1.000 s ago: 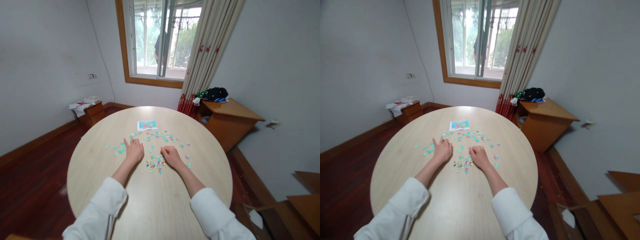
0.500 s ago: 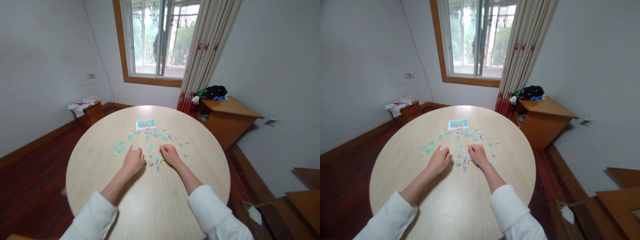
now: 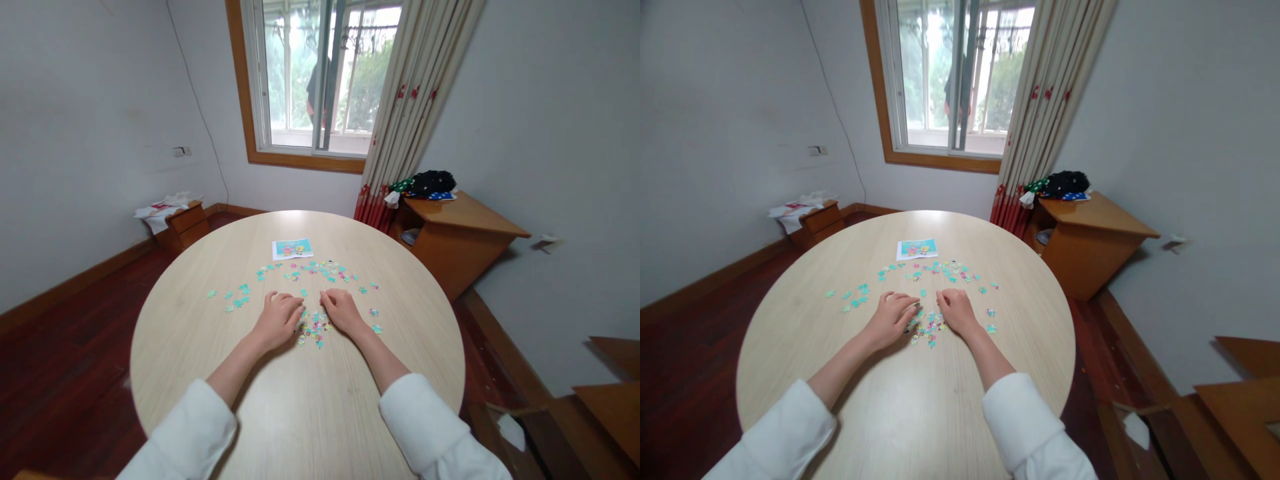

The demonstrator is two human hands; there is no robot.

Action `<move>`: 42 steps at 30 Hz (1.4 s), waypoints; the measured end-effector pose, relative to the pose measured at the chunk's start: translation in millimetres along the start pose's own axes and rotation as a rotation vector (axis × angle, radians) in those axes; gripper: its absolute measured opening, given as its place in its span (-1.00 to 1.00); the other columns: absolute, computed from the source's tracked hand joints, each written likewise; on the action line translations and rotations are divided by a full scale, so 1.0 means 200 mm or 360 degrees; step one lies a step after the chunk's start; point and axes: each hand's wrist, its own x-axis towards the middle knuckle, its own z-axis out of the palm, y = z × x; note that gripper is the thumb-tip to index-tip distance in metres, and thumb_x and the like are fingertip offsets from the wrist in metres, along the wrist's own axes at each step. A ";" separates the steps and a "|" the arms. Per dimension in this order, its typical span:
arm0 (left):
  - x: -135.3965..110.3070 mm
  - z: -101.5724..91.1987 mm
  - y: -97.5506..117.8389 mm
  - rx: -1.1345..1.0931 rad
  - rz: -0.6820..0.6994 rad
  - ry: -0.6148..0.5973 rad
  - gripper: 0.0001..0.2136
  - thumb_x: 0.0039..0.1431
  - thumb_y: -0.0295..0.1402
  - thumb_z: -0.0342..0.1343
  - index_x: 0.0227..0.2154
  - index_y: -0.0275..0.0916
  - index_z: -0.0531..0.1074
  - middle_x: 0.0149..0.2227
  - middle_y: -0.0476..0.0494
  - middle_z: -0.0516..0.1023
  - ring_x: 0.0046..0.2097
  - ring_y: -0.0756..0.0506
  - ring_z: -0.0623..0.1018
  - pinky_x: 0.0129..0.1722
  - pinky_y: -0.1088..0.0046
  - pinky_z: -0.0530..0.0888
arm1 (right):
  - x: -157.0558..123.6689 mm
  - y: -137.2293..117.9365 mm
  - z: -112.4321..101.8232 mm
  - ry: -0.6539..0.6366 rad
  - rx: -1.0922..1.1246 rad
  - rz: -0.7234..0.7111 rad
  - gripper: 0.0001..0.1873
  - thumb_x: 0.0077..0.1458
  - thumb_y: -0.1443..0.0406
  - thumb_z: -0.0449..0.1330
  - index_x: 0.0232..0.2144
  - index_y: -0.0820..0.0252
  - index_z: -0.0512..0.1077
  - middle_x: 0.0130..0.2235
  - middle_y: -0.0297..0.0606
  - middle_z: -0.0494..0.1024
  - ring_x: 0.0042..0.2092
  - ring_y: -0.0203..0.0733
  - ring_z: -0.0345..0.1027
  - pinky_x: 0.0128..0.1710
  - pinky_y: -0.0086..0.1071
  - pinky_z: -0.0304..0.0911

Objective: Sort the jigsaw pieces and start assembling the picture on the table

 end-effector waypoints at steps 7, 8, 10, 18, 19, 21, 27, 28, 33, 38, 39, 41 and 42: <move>0.02 0.01 -0.03 0.0195 -0.0296 -0.0031 -0.66 0.32 -0.31 -0.27 -0.09 -0.15 0.41 -0.01 -0.17 0.51 0.06 -0.18 0.40 0.15 -0.12 -0.05 | 0.00 -0.01 -0.01 -0.0003 -0.0013 0.0015 -0.57 0.20 0.23 -0.06 -0.65 0.21 0.37 -0.55 -0.25 0.49 -0.46 -0.28 0.28 -0.36 -0.42 0.08; 0.03 0.01 -0.03 0.0240 -0.0357 -0.0010 -0.65 0.32 -0.30 -0.28 -0.09 -0.14 0.41 -0.01 -0.18 0.50 0.06 -0.18 0.40 0.15 -0.13 -0.04 | -0.01 -0.01 -0.01 -0.0004 -0.0014 0.0016 -0.57 0.20 0.23 -0.06 -0.65 0.21 0.36 -0.54 -0.25 0.49 -0.46 -0.28 0.28 -0.36 -0.42 0.08; 0.04 0.03 -0.01 0.0342 -0.0447 0.0009 -0.63 0.32 -0.26 -0.28 -0.03 -0.11 0.39 0.00 -0.23 0.47 0.07 -0.21 0.38 0.14 -0.15 -0.02 | 0.00 -0.01 -0.01 -0.0013 -0.0010 0.0011 -0.57 0.20 0.23 -0.06 -0.64 0.20 0.36 -0.54 -0.25 0.49 -0.46 -0.28 0.28 -0.36 -0.42 0.08; 0.10 0.08 0.05 0.0554 -0.0553 -0.0137 -0.51 0.26 -0.02 -0.31 0.12 0.01 0.30 0.11 -0.34 0.33 0.22 -0.36 0.20 0.15 -0.24 -0.11 | 0.00 -0.01 -0.01 -0.0017 0.0008 0.0018 -0.56 0.21 0.21 -0.06 -0.64 0.20 0.36 -0.55 -0.27 0.47 -0.47 -0.29 0.28 -0.37 -0.43 0.08; 0.10 0.07 0.04 0.0567 -0.0593 -0.0132 -0.51 0.26 -0.03 -0.31 0.11 -0.02 0.31 0.13 -0.35 0.32 0.22 -0.36 0.18 0.15 -0.24 -0.13 | 0.00 -0.01 -0.01 -0.0019 0.0007 0.0019 -0.57 0.20 0.22 -0.06 -0.65 0.20 0.35 -0.54 -0.27 0.48 -0.46 -0.29 0.28 -0.37 -0.42 0.09; 0.10 0.04 0.00 0.0600 -0.0701 -0.0112 -0.50 0.27 -0.07 -0.30 0.11 -0.12 0.32 0.15 -0.39 0.30 0.24 -0.37 0.16 0.15 -0.25 -0.14 | 0.00 -0.01 -0.01 -0.0019 0.0003 0.0022 -0.58 0.19 0.23 -0.06 -0.65 0.19 0.35 -0.54 -0.26 0.48 -0.46 -0.28 0.28 -0.36 -0.42 0.09; 0.10 0.00 -0.12 0.0634 -0.0898 0.0031 -0.52 0.27 -0.18 -0.29 0.07 -0.34 0.31 0.21 -0.46 0.23 0.24 -0.38 0.18 0.15 -0.27 -0.06 | 0.00 0.00 -0.01 -0.0012 0.0025 0.0046 -0.61 0.19 0.25 -0.05 -0.63 0.19 0.35 -0.51 -0.25 0.49 -0.42 -0.26 0.32 -0.34 -0.41 0.11; 0.11 0.01 -0.13 0.0612 -0.0873 0.0065 -0.53 0.27 -0.20 -0.29 0.08 -0.33 0.31 0.23 -0.44 0.20 0.24 -0.38 0.17 0.15 -0.27 -0.07 | 0.00 0.00 -0.01 -0.0013 0.0032 0.0058 -0.61 0.19 0.25 -0.05 -0.62 0.19 0.35 -0.50 -0.25 0.50 -0.41 -0.25 0.32 -0.33 -0.41 0.11; 0.17 0.06 -0.10 0.0371 -0.0482 0.0070 -0.57 0.29 -0.22 -0.29 0.15 -0.19 0.20 0.29 -0.24 0.14 0.29 -0.29 0.10 0.22 -0.19 -0.14 | 0.00 0.01 0.00 -0.0012 0.0047 0.0068 -0.62 0.19 0.24 -0.05 -0.60 0.19 0.37 -0.49 -0.25 0.50 -0.40 -0.25 0.33 -0.32 -0.40 0.14; 0.22 0.09 -0.10 0.0169 -0.0311 -0.0104 -0.58 0.29 -0.24 -0.29 0.13 -0.25 0.16 0.16 -0.22 0.35 0.29 -0.26 0.09 0.22 -0.19 -0.16 | 0.02 0.03 0.01 0.0049 0.0087 0.0039 -0.74 0.17 0.29 -0.03 -0.39 0.18 0.46 -0.29 -0.19 0.56 -0.22 -0.20 0.38 -0.16 -0.35 0.18; 0.23 0.09 -0.10 0.0164 -0.0320 -0.0118 -0.59 0.29 -0.24 -0.29 0.12 -0.26 0.17 0.13 -0.23 0.38 0.29 -0.27 0.10 0.21 -0.20 -0.17 | 0.02 0.04 0.01 0.0056 0.0093 0.0046 -0.75 0.17 0.31 -0.03 -0.31 0.18 0.46 -0.22 -0.18 0.57 -0.16 -0.19 0.38 -0.10 -0.32 0.17; 0.23 0.08 -0.11 0.0168 -0.0324 -0.0115 -0.62 0.29 -0.24 -0.29 0.06 -0.25 0.21 0.10 -0.23 0.41 0.28 -0.27 0.12 0.20 -0.23 -0.19 | 0.04 0.04 0.02 0.0054 0.0067 0.0075 -0.71 0.16 0.34 -0.05 -0.19 0.17 0.44 -0.12 -0.17 0.55 -0.06 -0.17 0.35 0.01 -0.25 0.11; 0.23 0.08 -0.11 0.0170 -0.0317 -0.0096 -0.65 0.29 -0.25 -0.29 0.02 -0.23 0.24 0.08 -0.23 0.42 0.28 -0.26 0.13 0.20 -0.23 -0.20 | 0.05 0.04 0.02 0.0046 0.0041 0.0089 -0.69 0.15 0.36 -0.07 -0.15 0.17 0.42 -0.09 -0.17 0.54 -0.03 -0.16 0.34 0.05 -0.20 0.06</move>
